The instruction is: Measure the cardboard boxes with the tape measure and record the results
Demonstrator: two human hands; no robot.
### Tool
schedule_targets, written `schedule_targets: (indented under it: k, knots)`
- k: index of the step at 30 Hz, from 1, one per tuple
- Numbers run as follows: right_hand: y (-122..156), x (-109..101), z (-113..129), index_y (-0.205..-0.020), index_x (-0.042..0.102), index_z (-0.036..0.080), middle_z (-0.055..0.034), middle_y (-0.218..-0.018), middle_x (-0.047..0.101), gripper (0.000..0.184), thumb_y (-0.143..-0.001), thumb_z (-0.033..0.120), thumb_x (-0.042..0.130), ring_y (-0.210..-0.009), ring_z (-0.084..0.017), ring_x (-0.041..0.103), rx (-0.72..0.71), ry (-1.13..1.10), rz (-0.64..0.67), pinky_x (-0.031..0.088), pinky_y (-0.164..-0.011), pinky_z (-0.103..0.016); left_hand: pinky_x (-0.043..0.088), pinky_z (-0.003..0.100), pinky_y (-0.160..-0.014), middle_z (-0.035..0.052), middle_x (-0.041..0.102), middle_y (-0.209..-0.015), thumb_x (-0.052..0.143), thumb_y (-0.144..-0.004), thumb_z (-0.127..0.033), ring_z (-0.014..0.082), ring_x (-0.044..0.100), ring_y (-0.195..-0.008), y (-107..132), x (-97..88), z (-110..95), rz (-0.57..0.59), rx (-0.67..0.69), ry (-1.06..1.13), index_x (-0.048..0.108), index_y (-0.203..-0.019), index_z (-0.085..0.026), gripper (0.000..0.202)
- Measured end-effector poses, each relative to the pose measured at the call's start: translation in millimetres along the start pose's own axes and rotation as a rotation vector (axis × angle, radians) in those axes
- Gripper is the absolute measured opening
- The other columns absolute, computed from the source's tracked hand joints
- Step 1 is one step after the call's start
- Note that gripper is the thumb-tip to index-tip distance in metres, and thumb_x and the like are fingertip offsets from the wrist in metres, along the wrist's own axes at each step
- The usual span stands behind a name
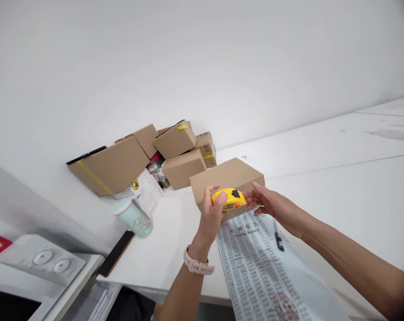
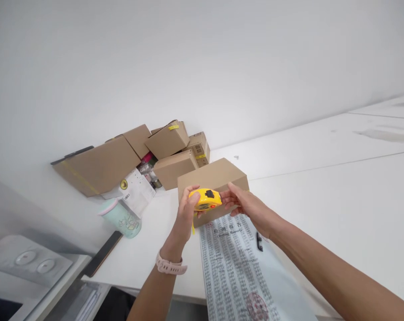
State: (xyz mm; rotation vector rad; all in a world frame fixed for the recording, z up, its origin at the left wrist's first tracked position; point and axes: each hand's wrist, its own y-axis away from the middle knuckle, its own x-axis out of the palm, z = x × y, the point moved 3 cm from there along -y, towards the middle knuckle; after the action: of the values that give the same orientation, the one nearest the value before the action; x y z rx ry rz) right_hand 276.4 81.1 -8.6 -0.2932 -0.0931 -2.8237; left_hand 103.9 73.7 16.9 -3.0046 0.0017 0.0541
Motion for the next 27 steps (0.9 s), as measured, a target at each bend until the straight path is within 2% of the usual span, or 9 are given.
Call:
schedule_targets:
  k: [2,4,8,10,13,16,20,24,27]
  knots:
    - [-9,-6,2,-0.084,0.069,0.021,-0.0061,-0.091,0.066,0.051,-0.087,0.068,0.050,-0.080,-0.018,0.058,0.008,-0.014,-0.011,0.048,-0.067,-0.028,0.043,0.024,-0.057,0.0037,0.064,-0.090,0.061,-0.083,-0.051,0.0150,0.060,-0.069,-1,-7.4,1,-0.003,-0.001,0.010,0.051,-0.120,-0.021,0.049]
    - [-26,-21,9,-0.078,0.064,0.021,-0.0050,-0.082,0.065,0.047,-0.085,0.066,0.055,-0.075,-0.018,0.058,-0.025,-0.020,-0.051,0.048,-0.065,-0.028,0.043,0.023,-0.055,0.0043,0.065,-0.092,0.063,-0.080,-0.054,0.0151,0.061,-0.068,-6,-22.6,0,-0.035,0.023,0.009,0.049,-0.120,-0.021,0.054]
    - [-77,-73,36,-0.074,0.059,0.021,-0.0061,-0.078,0.063,0.033,-0.084,0.053,0.061,-0.073,-0.019,0.059,-0.138,0.082,-0.294,0.049,-0.067,-0.030,0.036,0.021,-0.048,0.0040,0.065,-0.091,0.062,-0.078,-0.056,0.0112,0.057,-0.059,-26,-75.1,-4,-0.208,0.062,-0.085,0.050,-0.117,-0.019,0.055]
    - [-103,-97,42,-0.074,0.058,0.021,-0.0071,-0.078,0.063,0.030,-0.086,0.048,0.057,-0.076,-0.020,0.060,-0.075,0.192,-0.393,0.050,-0.070,-0.031,0.033,0.020,-0.045,0.0023,0.064,-0.083,0.062,-0.077,-0.056,0.0097,0.053,-0.053,-39,-105.1,-4,-0.263,0.041,-0.121,0.052,-0.112,-0.017,0.053]
    - [-129,-116,37,-0.073,0.058,0.019,-0.0092,-0.082,0.064,0.029,-0.088,0.044,0.055,-0.080,-0.020,0.060,0.011,0.336,-0.488,0.049,-0.075,-0.034,0.031,0.020,-0.043,0.0004,0.060,-0.074,0.063,-0.075,-0.055,0.0096,0.051,-0.050,-54,-144.2,2,-0.285,-0.014,-0.159,0.057,-0.099,-0.015,0.047]
    - [-141,-118,21,-0.070,0.060,0.018,-0.0113,-0.083,0.066,0.032,-0.086,0.045,0.057,-0.083,-0.023,0.061,0.049,0.419,-0.498,0.048,-0.078,-0.037,0.030,0.020,-0.043,0.0001,0.060,-0.070,0.063,-0.074,-0.055,0.0098,0.050,-0.048,-63,-170.0,11,-0.279,-0.079,-0.185,0.059,-0.091,-0.014,0.045]
    - [-148,-110,7,-0.071,0.063,0.019,-0.0119,-0.089,0.071,0.036,-0.082,0.053,0.061,-0.088,-0.027,0.063,0.071,0.504,-0.440,0.047,-0.083,-0.040,0.029,0.020,-0.043,0.0007,0.061,-0.072,0.062,-0.075,-0.056,0.0094,0.050,-0.047,-67,-180.6,20,-0.253,-0.118,-0.202,0.060,-0.095,-0.014,0.047]
    - [-150,-103,6,-0.072,0.063,0.021,-0.0140,-0.098,0.071,0.040,-0.075,0.060,0.066,-0.095,-0.032,0.063,0.110,0.609,-0.412,0.046,-0.086,-0.045,0.030,0.020,-0.043,0.0015,0.062,-0.074,0.063,-0.075,-0.056,0.0096,0.052,-0.049,-71,-172.4,23,-0.221,-0.114,-0.203,0.062,-0.099,-0.014,0.048]
    - [-152,-98,7,-0.072,0.063,0.022,-0.0134,-0.099,0.072,0.042,-0.076,0.064,0.064,-0.094,-0.032,0.064,0.122,0.707,-0.360,0.048,-0.082,-0.044,0.030,0.020,-0.043,0.0012,0.062,-0.073,0.063,-0.075,-0.056,0.0090,0.051,-0.048,-73,-165.7,25,-0.212,-0.107,-0.197,0.063,-0.098,-0.015,0.047]
